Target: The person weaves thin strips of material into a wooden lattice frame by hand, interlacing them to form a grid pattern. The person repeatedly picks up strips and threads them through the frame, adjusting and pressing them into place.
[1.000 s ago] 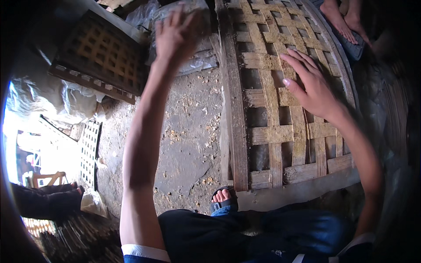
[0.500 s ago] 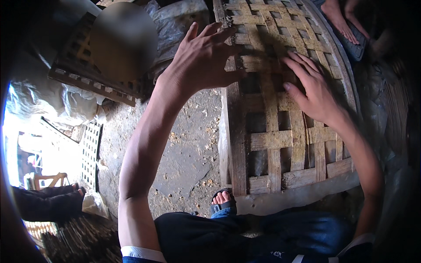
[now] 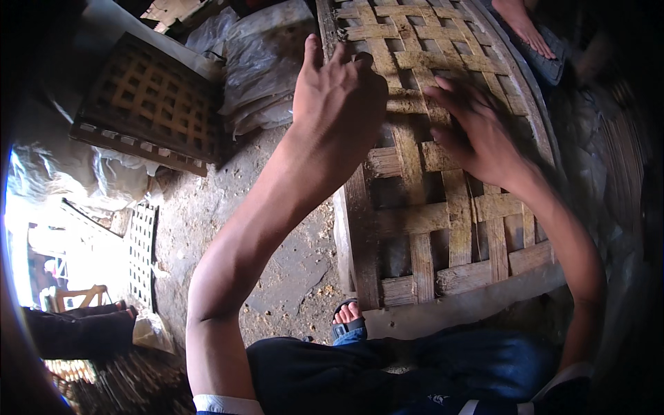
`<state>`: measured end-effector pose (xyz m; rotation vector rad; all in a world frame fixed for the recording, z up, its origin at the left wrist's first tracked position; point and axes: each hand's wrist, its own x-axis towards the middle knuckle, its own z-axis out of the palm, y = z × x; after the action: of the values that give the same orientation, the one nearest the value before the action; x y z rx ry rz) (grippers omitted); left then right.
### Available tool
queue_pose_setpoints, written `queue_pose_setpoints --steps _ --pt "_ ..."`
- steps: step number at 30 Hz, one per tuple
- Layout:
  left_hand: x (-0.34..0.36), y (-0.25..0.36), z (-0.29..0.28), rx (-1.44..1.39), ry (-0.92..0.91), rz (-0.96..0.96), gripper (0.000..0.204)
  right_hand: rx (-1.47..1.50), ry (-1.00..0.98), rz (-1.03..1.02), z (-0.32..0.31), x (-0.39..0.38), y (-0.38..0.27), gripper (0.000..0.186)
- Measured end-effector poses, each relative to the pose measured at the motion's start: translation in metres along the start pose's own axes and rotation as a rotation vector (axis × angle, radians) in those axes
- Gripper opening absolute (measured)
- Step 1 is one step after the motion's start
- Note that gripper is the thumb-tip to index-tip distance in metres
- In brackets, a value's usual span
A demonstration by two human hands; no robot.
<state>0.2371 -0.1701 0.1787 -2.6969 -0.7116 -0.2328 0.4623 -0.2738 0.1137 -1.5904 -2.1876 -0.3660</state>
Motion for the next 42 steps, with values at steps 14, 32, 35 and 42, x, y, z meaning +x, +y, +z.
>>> queue_pose_setpoints --steps 14,32,35,42 --pt "0.008 -0.031 0.006 -0.320 -0.006 -0.088 0.012 0.197 -0.019 0.037 0.006 -0.001 0.002 0.054" --pt "-0.004 -0.022 0.025 -0.041 0.050 0.031 0.019 0.191 -0.040 0.095 0.007 -0.004 0.000 0.054" --pt "-0.001 -0.036 0.032 -0.323 -0.041 -0.052 0.021 0.212 -0.019 0.123 0.008 -0.002 -0.002 0.052" --pt "-0.016 -0.139 0.055 -1.798 0.228 -0.315 0.026 0.229 -0.043 0.130 0.005 -0.002 -0.003 0.053"
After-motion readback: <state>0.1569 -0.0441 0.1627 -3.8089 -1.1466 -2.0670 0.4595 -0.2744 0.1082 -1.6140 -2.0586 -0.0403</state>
